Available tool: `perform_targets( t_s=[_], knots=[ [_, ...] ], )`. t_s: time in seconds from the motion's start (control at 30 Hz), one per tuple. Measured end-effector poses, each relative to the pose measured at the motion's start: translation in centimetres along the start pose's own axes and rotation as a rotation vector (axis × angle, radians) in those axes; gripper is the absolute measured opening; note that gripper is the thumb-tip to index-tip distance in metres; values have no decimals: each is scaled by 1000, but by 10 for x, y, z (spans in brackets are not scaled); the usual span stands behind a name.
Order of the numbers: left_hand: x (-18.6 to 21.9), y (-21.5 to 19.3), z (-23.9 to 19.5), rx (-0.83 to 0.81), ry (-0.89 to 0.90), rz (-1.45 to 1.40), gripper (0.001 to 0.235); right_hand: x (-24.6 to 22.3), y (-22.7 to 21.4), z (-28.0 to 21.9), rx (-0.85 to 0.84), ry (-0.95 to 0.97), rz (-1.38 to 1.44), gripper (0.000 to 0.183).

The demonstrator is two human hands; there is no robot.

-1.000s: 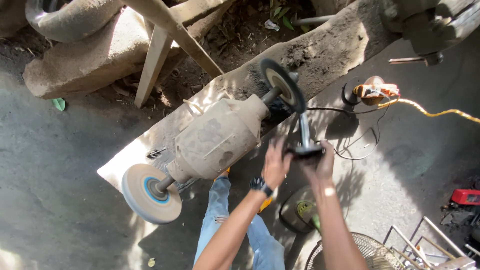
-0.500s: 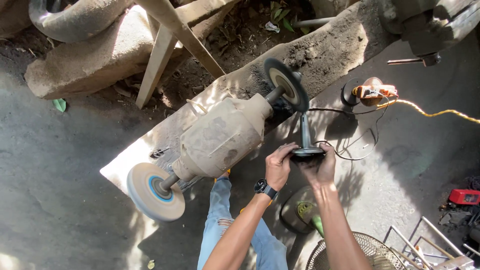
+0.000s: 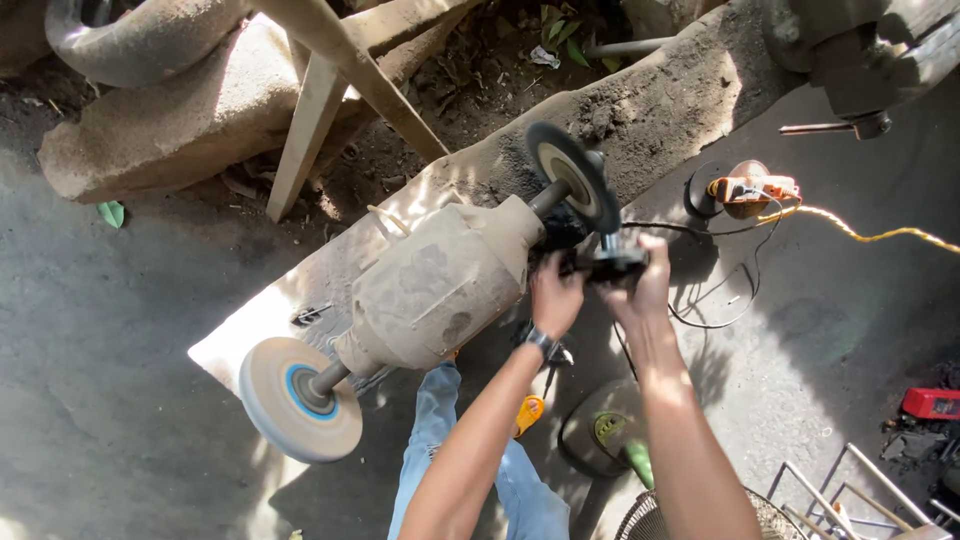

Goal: The person walks to a bench grinder and grinds two metal parts against the spinning wheel. They hold each part with both hands, rotating them to grind different surfaces, then walk back to the starting area.

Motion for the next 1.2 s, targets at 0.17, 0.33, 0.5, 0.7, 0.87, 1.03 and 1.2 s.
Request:
perform_targets(
  t_s=[0.17, 0.33, 0.5, 0.7, 0.87, 1.03, 1.2],
  knots=[
    [21, -18, 0, 52, -62, -58, 31, -19, 56, -38, 34, -11, -47, 38],
    [57, -48, -58, -67, 230, -285, 38, 7, -6, -82, 105, -20, -43, 38],
    [77, -58, -82, -181, 269, -97, 41, 14, -19, -106, 180, 29, 93, 39],
    [90, -47, -89, -312, 413, 233, 61, 31, -70, -84, 133, 74, 205, 38],
    [-22, -1, -27, -56, 96, 145, 66, -3, -6, -22, 148, 40, -11, 35],
    [-14, 2, 18, 44, -37, -182, 29, -18, 45, -3, 4, 12, -99, 25],
    [51, -50, -43, -20, 182, -248, 36, 15, -24, -60, 13, -50, 56, 20]
  ],
)
Point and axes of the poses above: each hand's wrist, its own z-axis towards the middle knuckle, its own y-axis out of the palm, x = y × z, the point moved 2 cm from there along z, towards the middle knuckle
